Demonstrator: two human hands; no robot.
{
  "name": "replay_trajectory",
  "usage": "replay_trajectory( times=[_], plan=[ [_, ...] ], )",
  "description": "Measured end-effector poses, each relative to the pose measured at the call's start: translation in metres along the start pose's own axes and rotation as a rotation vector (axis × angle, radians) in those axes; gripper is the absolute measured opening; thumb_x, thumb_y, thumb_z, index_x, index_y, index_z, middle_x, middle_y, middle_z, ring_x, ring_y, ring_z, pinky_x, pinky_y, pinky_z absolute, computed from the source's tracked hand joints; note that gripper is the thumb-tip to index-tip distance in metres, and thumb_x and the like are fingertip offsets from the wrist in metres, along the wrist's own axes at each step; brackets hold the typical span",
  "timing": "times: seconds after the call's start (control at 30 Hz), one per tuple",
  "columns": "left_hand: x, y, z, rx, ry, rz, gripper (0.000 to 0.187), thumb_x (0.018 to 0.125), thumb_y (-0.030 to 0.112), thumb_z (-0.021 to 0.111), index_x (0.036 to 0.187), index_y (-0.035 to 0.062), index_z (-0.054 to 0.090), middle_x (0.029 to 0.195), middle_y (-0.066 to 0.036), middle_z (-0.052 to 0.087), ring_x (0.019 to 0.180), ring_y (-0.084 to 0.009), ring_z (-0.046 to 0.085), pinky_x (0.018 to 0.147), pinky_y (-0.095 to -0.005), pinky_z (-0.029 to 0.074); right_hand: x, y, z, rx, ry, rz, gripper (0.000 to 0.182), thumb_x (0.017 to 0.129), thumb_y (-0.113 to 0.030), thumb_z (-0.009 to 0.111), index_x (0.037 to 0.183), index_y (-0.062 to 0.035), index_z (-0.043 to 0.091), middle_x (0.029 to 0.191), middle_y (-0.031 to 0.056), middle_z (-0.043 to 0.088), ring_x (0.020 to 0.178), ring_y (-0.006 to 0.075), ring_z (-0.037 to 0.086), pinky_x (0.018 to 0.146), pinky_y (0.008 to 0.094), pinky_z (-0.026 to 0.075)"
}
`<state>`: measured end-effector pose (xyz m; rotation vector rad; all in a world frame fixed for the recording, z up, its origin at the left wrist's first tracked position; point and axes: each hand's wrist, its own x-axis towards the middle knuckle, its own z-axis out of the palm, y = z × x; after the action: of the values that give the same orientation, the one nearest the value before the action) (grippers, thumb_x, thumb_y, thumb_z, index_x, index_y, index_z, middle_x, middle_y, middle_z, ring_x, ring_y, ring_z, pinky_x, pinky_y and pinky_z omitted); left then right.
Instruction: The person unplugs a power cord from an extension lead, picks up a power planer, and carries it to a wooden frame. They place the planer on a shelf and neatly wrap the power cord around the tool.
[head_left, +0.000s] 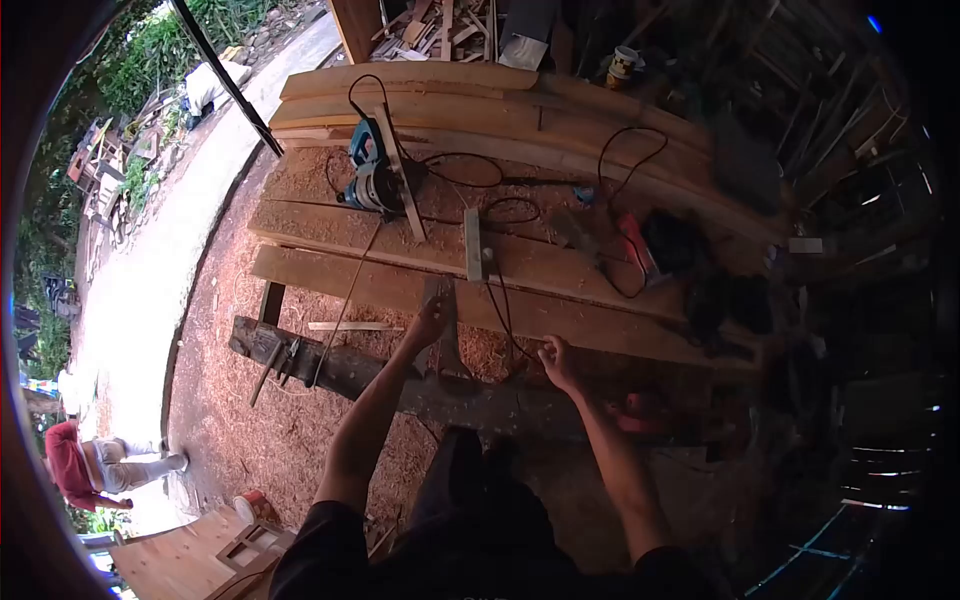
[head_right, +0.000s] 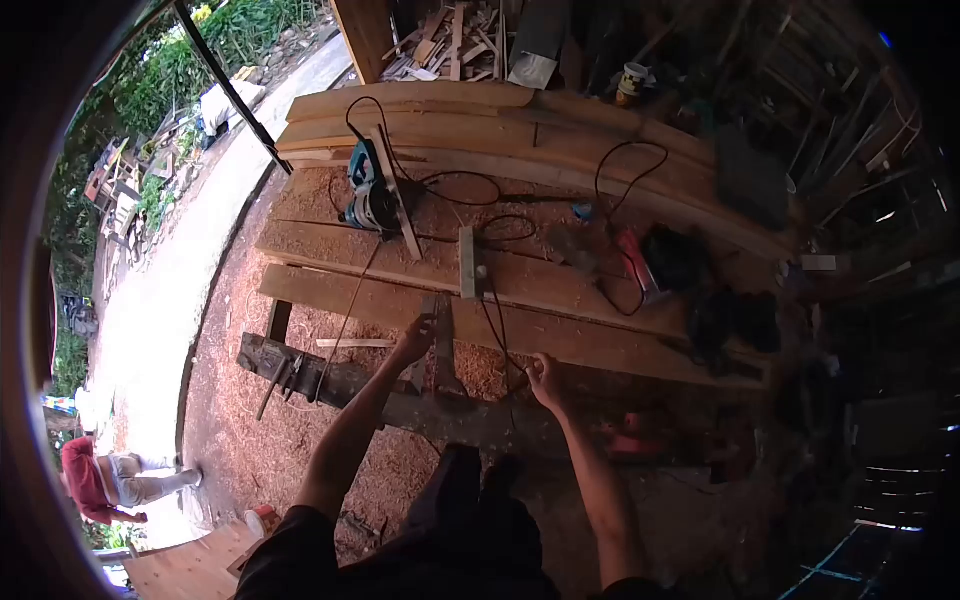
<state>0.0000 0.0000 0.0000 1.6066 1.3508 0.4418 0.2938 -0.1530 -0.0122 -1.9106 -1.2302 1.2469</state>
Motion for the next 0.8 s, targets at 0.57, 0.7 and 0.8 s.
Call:
replay_trajectory(
  times=[0.57,0.7,0.8],
  plan=[
    [0.240,-0.021,0.042,-0.136,0.057,-0.218,0.058,0.087,0.044,0.056,0.122,-0.0015,0.045,0.112,-0.022,0.058,0.101,-0.0336,0.059,0.082,-0.0406,0.047,0.257,-0.111,0.031,-0.566,0.262,-0.380,0.033,0.089,-0.012,0.053,0.122,-0.0055,0.049,0.119,0.0157,0.051,0.110,0.0317,0.050,0.091,0.0435,0.042],
    [0.247,-0.021,0.045,-0.189,0.100,-0.340,0.061,0.088,0.047,0.052,0.121,-0.0031,0.047,0.111,-0.023,0.059,0.104,-0.0335,0.058,0.085,-0.0401,0.046,0.291,-0.119,0.035,-0.685,0.224,-0.365,0.038,0.090,-0.011,0.050,0.127,-0.0061,0.044,0.124,0.0140,0.049,0.115,0.0319,0.046,0.096,0.0450,0.036],
    [0.259,-0.037,0.050,-0.237,0.126,-0.315,0.060,0.087,0.051,0.049,0.118,-0.0003,0.049,0.105,-0.024,0.061,0.101,-0.0391,0.059,0.086,-0.0425,0.045,0.318,-0.111,0.042,-0.782,0.266,-0.443,0.040,0.088,-0.012,0.052,0.128,-0.0106,0.044,0.124,0.0121,0.049,0.117,0.0292,0.045,0.097,0.0499,0.033]
  ],
)
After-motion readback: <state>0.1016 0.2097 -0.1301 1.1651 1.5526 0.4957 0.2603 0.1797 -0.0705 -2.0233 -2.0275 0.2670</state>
